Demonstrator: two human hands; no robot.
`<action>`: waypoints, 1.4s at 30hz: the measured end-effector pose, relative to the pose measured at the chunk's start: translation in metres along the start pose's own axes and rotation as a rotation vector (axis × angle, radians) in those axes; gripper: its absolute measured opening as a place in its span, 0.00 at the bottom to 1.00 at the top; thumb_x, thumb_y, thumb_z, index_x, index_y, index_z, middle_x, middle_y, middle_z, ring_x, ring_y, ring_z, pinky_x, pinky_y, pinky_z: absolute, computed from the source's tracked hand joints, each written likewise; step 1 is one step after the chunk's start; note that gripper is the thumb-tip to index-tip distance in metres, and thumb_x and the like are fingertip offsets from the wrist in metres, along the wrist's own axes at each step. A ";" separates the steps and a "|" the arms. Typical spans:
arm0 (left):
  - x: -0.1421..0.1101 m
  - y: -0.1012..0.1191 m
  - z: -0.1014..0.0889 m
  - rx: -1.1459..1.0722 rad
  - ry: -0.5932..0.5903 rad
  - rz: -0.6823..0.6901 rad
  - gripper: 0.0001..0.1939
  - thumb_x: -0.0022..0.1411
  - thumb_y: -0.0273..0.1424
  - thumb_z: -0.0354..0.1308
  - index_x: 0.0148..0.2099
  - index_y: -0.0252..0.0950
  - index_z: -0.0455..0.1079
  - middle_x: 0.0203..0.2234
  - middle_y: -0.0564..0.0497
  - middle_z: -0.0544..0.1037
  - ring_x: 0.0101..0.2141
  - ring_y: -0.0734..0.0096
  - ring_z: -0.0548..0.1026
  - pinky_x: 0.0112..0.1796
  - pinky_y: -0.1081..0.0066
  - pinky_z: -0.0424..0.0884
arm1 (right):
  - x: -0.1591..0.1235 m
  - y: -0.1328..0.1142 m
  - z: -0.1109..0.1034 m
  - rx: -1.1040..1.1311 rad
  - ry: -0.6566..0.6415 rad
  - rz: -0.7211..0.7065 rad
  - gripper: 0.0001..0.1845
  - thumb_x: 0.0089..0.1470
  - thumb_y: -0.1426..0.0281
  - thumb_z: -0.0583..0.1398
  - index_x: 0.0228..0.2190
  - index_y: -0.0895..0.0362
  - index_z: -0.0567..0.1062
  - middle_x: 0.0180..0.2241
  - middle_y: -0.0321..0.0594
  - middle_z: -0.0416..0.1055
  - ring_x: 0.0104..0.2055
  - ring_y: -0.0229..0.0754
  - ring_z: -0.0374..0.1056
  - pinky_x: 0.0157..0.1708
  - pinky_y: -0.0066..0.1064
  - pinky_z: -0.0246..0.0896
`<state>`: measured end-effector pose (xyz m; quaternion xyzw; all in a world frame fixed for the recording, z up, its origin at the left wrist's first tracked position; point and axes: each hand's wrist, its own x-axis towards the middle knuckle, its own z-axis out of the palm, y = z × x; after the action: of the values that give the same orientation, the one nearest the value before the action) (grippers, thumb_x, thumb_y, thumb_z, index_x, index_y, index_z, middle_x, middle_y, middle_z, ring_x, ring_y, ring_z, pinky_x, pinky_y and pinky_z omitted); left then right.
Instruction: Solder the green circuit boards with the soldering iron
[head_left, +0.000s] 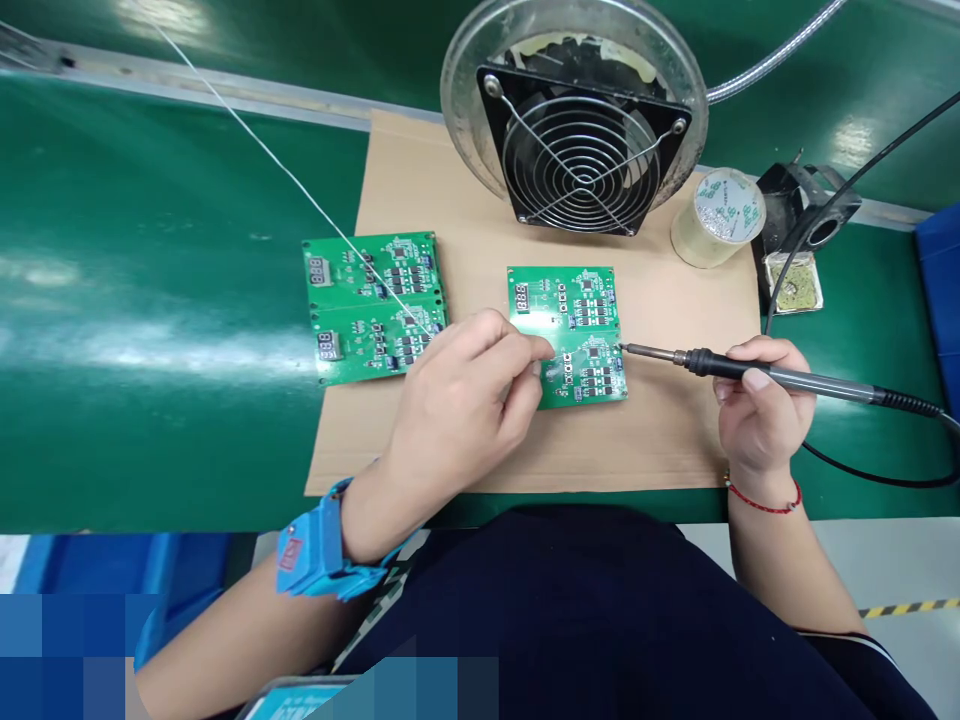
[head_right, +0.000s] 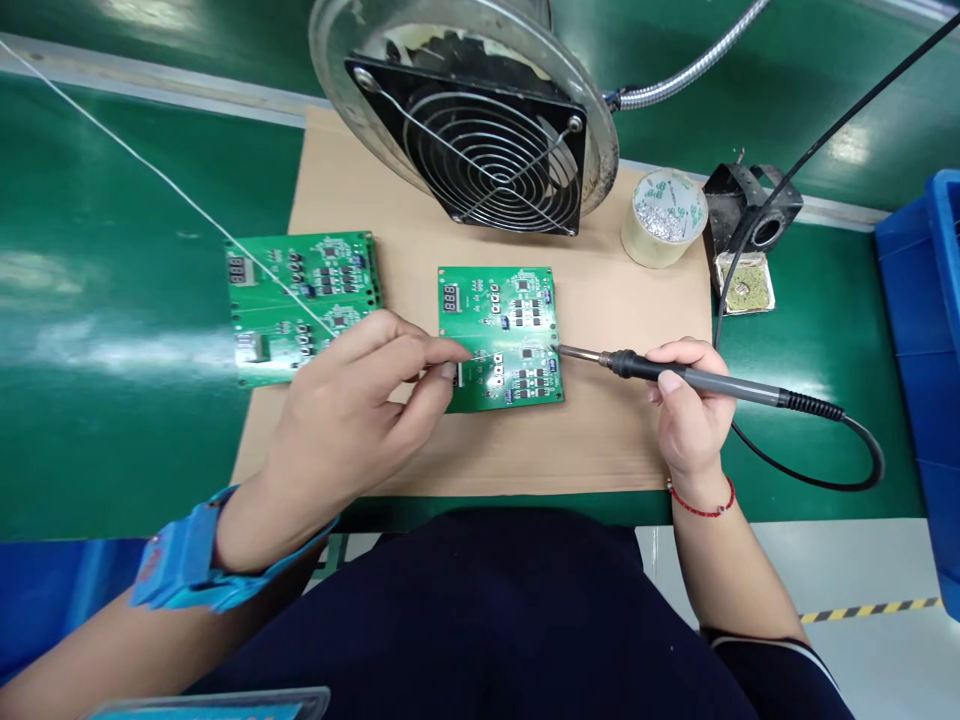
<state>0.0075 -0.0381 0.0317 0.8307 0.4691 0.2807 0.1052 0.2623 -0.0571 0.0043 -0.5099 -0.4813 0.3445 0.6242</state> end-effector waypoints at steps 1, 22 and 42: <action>0.000 0.000 0.000 0.003 0.002 0.010 0.10 0.66 0.21 0.49 0.39 0.40 0.69 0.28 0.49 0.71 0.30 0.65 0.72 0.30 0.62 0.71 | 0.000 0.000 0.000 0.006 -0.002 0.000 0.06 0.48 0.65 0.62 0.29 0.54 0.76 0.23 0.33 0.67 0.18 0.32 0.59 0.16 0.26 0.53; 0.008 -0.011 0.003 0.044 0.012 0.049 0.11 0.66 0.24 0.49 0.42 0.40 0.72 0.30 0.49 0.72 0.32 0.64 0.72 0.30 0.65 0.69 | -0.001 -0.004 0.001 0.012 0.018 -0.013 0.07 0.51 0.64 0.63 0.32 0.54 0.77 0.22 0.32 0.66 0.19 0.32 0.60 0.17 0.26 0.54; 0.039 -0.035 -0.010 0.020 -0.040 0.014 0.14 0.67 0.26 0.46 0.38 0.41 0.73 0.32 0.49 0.72 0.35 0.65 0.73 0.35 0.64 0.71 | -0.023 -0.008 0.039 -0.533 -0.103 -0.389 0.12 0.56 0.71 0.61 0.43 0.51 0.71 0.31 0.35 0.69 0.31 0.40 0.67 0.28 0.34 0.66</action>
<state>-0.0078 0.0130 0.0390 0.8405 0.4637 0.2602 0.1041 0.2181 -0.0686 0.0067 -0.5359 -0.6737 0.1061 0.4977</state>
